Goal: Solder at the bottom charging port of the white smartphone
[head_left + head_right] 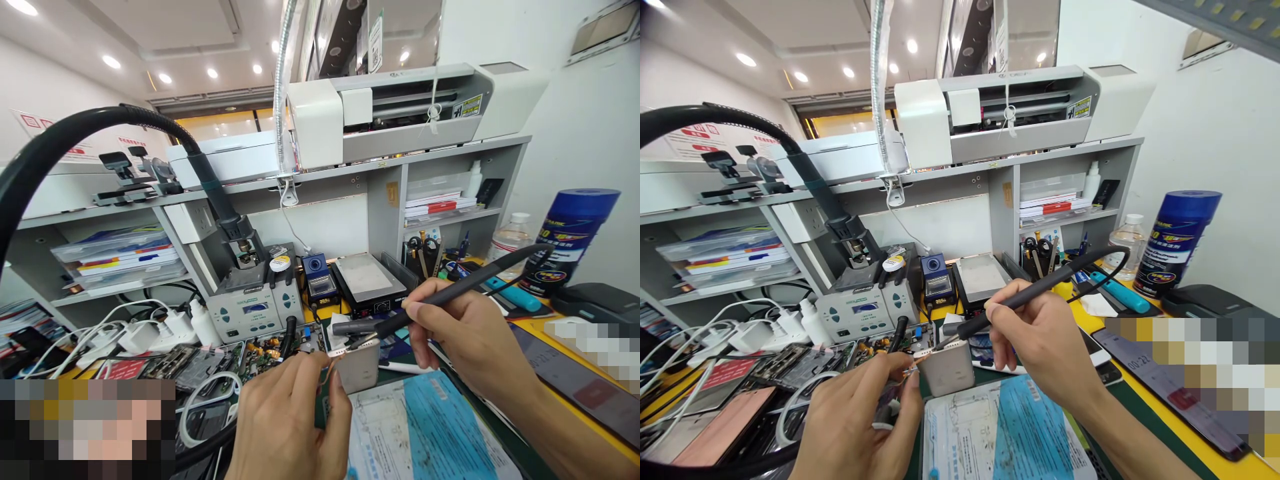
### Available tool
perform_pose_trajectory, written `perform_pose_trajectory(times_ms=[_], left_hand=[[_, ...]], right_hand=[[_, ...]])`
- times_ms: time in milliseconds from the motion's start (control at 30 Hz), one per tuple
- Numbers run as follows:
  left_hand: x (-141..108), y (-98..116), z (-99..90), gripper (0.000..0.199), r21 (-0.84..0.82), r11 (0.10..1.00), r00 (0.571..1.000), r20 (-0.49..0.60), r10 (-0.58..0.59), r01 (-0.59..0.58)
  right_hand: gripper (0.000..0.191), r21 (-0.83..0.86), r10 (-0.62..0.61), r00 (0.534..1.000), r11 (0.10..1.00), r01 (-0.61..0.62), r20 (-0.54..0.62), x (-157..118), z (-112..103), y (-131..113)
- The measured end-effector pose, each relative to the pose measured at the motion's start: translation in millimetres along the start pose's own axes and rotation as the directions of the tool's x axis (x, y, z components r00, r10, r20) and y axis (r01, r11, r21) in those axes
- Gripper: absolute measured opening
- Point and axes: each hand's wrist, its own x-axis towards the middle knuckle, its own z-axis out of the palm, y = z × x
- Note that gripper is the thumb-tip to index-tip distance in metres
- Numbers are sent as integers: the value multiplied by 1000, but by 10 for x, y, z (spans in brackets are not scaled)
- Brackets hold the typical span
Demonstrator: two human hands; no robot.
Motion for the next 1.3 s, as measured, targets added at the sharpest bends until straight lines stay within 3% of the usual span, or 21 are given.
perform_pose_trajectory(times_ms=[233, 1300], left_hand=[[-4, -34, 38, 24, 22, 1000, 999, 39, 4, -5], [-5, -52, 22, 16, 60, 997, 999, 22, 40, -41]], right_hand=[[15, 15, -1, 1000, 1000, 1, -3, 5, 10, 2], [14, 70, -9, 1000, 998, 9, -5, 3, 1, 27]])
